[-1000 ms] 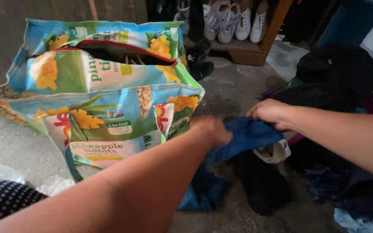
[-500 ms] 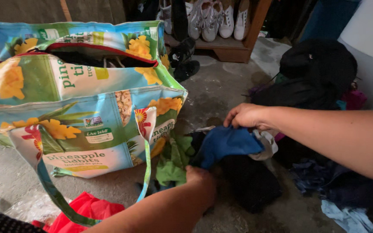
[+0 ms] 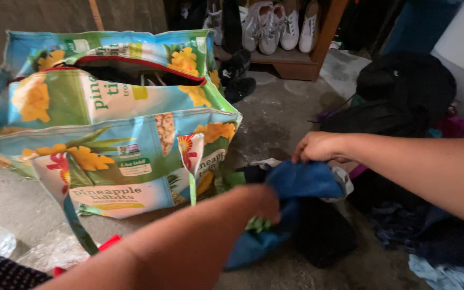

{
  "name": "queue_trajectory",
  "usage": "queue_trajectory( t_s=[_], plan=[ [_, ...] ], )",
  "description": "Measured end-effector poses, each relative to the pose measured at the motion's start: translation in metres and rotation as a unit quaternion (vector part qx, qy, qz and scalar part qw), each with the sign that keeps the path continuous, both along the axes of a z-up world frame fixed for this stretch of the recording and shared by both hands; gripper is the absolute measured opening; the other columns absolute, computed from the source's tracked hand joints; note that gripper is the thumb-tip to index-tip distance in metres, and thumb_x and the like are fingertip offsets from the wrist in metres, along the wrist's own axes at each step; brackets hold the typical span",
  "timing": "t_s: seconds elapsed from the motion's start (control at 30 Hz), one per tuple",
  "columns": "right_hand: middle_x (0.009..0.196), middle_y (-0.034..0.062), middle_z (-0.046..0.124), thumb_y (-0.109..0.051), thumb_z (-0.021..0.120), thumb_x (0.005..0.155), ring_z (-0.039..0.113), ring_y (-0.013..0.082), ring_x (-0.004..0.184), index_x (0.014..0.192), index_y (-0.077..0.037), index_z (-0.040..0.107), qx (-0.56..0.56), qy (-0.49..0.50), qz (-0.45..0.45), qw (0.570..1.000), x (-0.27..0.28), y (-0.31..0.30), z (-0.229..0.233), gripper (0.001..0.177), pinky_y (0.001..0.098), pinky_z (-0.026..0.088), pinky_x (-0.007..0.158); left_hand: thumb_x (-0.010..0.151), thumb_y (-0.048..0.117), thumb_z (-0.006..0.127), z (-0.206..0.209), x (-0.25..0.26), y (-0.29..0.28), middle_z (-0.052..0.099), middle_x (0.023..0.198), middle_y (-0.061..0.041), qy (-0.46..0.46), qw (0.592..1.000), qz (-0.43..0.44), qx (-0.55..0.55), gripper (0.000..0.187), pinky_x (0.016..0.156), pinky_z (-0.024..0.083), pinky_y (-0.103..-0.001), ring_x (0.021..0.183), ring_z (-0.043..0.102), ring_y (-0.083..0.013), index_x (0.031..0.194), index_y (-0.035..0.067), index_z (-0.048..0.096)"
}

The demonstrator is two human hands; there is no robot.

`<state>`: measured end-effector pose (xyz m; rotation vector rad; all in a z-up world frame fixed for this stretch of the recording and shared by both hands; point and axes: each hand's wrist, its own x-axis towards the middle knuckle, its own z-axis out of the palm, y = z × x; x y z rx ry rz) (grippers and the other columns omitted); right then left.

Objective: The person packs various items into a reusable shopping bag. They place a blue cloth, a water bottle, a plastic-wrapped item, a green cloth, a red cloth, a pair of black shoes, and a pair of gloves into the bag.

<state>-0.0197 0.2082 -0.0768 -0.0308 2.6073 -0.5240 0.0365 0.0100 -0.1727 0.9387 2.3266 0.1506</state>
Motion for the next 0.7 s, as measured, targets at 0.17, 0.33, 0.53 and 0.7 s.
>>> queue_trajectory(
  t_s=[0.17,0.33,0.53,0.7],
  plan=[
    [0.106,0.0101,0.08,-0.005,0.064,0.085,0.071,0.024,0.1,0.107,-0.008,0.083,0.007,0.009,-0.018,1.0,-0.014,0.021,-0.004,0.029,0.0365,0.055,0.09,0.08,0.039,0.072,0.043,-0.043,-0.022,0.078,0.109,-0.008,-0.138,0.944,0.057,0.295,0.037,0.087,0.057,-0.04,0.097,0.071,-0.0212,0.107,0.014,0.081],
    [0.093,0.0147,0.076,-0.004,0.067,0.086,0.07,0.0269,0.083,0.099,0.005,0.077,-0.325,-0.135,-0.127,0.927,-0.028,0.05,0.006,0.018,0.0447,0.057,0.079,0.081,0.028,0.071,0.093,-0.03,-0.042,0.075,0.102,-0.002,-0.28,0.833,0.212,0.426,0.028,0.083,0.058,-0.037,0.097,0.071,-0.0183,0.107,0.017,0.075],
    [0.096,0.0159,0.076,-0.033,0.06,0.093,0.071,0.0295,0.084,0.095,-0.001,0.07,-0.459,-0.123,-0.249,0.844,-0.016,0.04,0.063,0.033,0.0487,0.059,0.083,0.087,0.027,0.069,0.124,-0.017,-0.045,0.072,0.098,-0.001,-0.235,0.809,0.287,0.457,0.024,0.077,0.056,-0.035,0.089,0.069,-0.0171,0.109,0.018,0.072],
    [0.102,0.0156,0.079,-0.041,0.06,0.089,0.074,0.0264,0.091,0.103,-0.003,0.075,-0.493,-0.174,-0.19,0.831,0.011,0.016,0.112,0.043,0.0462,0.059,0.087,0.09,0.019,0.067,0.123,-0.028,-0.037,0.07,0.089,-0.005,-0.31,0.718,0.287,0.553,0.014,0.067,0.058,-0.041,0.078,0.069,-0.0219,0.102,0.012,0.067]
  ],
)
